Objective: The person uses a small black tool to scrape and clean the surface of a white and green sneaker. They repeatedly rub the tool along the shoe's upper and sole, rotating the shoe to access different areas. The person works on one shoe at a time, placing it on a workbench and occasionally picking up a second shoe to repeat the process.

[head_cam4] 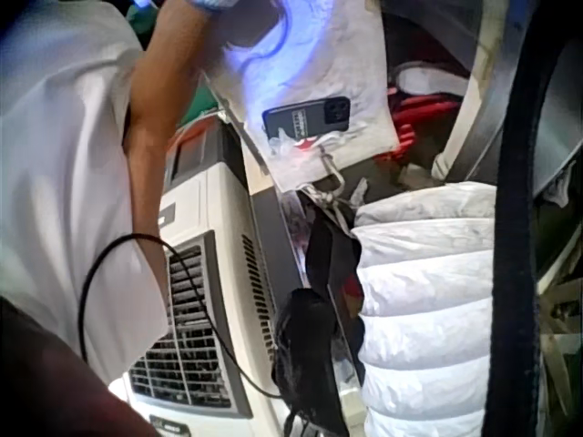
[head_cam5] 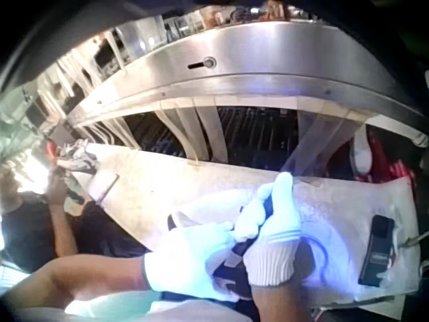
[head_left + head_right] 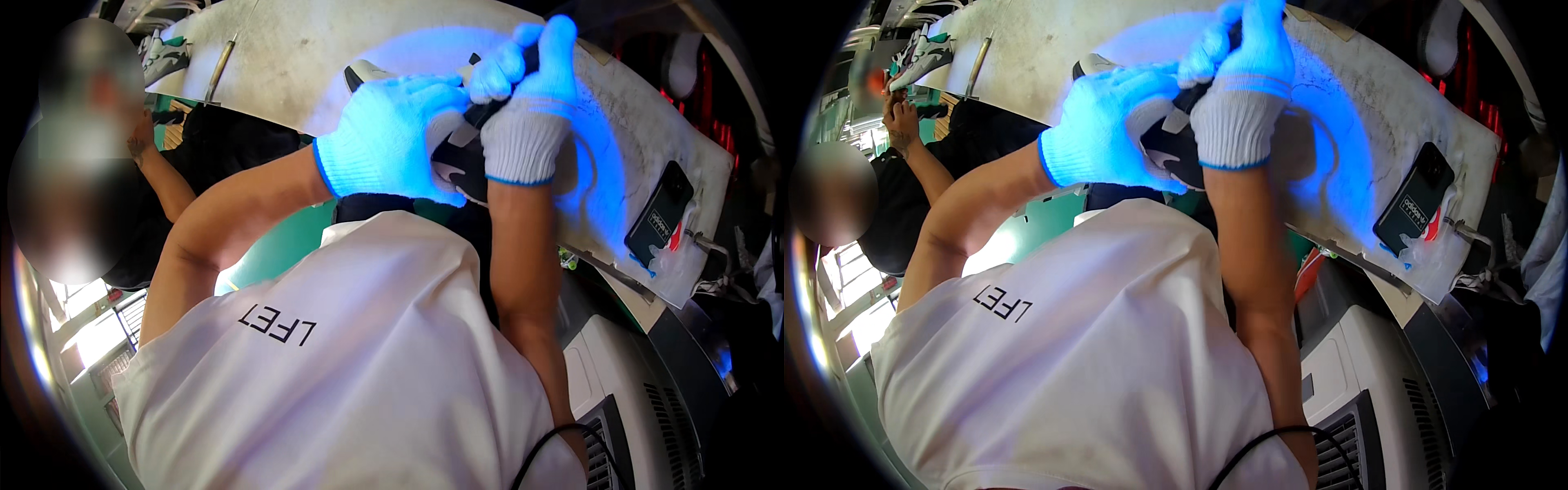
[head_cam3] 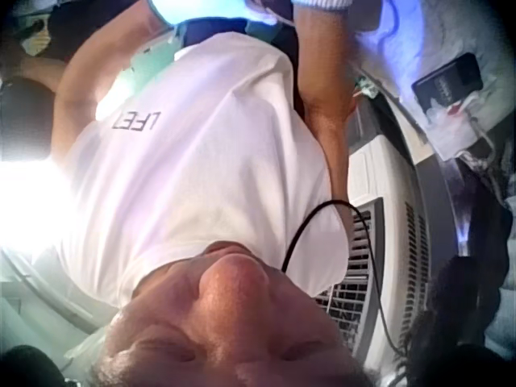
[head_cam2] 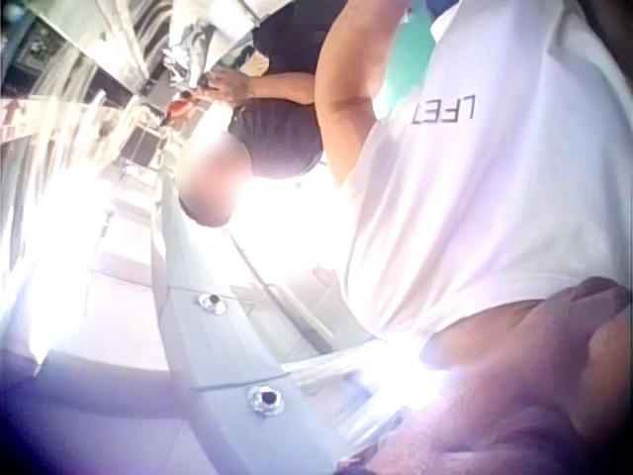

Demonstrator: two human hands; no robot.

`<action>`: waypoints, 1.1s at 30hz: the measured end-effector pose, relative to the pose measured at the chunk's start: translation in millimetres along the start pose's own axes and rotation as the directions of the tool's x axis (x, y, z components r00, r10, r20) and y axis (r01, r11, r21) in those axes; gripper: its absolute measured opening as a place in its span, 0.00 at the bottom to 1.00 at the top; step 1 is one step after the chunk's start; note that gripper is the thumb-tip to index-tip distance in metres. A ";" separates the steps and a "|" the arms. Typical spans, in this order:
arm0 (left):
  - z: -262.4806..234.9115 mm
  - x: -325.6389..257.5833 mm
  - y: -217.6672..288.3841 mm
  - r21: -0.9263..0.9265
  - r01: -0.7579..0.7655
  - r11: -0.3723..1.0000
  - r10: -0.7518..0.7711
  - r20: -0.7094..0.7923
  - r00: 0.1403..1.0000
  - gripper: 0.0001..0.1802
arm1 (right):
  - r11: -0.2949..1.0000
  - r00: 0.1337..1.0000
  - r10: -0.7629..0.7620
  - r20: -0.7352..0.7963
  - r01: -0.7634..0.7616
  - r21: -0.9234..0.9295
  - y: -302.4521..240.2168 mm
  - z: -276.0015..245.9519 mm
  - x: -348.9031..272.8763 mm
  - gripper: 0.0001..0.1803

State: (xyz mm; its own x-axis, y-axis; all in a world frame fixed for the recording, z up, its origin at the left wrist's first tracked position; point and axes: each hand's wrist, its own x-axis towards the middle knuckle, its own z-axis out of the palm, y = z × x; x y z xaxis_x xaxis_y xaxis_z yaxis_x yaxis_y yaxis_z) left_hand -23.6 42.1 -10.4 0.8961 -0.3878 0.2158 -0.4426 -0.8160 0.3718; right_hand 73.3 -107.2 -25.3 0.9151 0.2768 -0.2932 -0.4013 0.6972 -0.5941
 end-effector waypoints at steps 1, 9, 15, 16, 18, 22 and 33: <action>-2.2 1.1 3.0 -0.014 0.031 0.999 -0.031 0.009 0.999 0.45 | 0.999 0.994 0.042 0.106 -0.045 0.029 6.2 -8.1 8.4 0.32; -8.5 2.2 1.5 0.074 -0.076 0.994 0.073 0.041 0.996 0.51 | 0.988 0.999 0.034 0.043 -0.040 0.150 -11.9 -49.7 -5.5 0.37; -9.4 7.2 4.5 0.047 -0.109 0.993 0.107 0.044 0.993 0.44 | 0.912 0.988 -0.117 0.106 0.064 0.406 -2.2 -51.1 -13.6 0.35; -9.1 7.2 3.3 0.047 -0.118 0.992 0.116 0.048 0.992 0.42 | 0.881 0.986 -0.123 0.117 0.054 0.470 -0.6 -57.0 -12.8 0.35; -9.1 9.1 3.5 0.028 -0.088 0.996 0.087 0.053 0.995 0.40 | 0.790 0.954 -0.139 0.267 -0.056 0.610 4.8 -65.7 -6.4 0.32; -14.5 15.2 7.8 0.015 -0.020 1.000 0.018 0.134 0.991 0.37 | 0.720 0.957 -0.108 0.268 -0.110 0.685 11.4 -71.8 -0.6 0.28; -11.1 16.0 5.5 0.013 -0.062 0.998 0.061 0.052 0.997 0.35 | 0.943 0.994 -0.101 0.028 0.087 0.320 -21.9 -68.3 -15.1 0.28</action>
State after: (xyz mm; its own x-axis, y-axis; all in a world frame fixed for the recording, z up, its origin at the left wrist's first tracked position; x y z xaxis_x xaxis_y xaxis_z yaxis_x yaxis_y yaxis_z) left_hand -12.1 36.2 5.2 0.8678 -0.4588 0.1910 -0.4969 -0.7959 0.3460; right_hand 65.6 -171.8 -59.0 0.9518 0.2234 -0.2102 -0.2862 0.8934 -0.3463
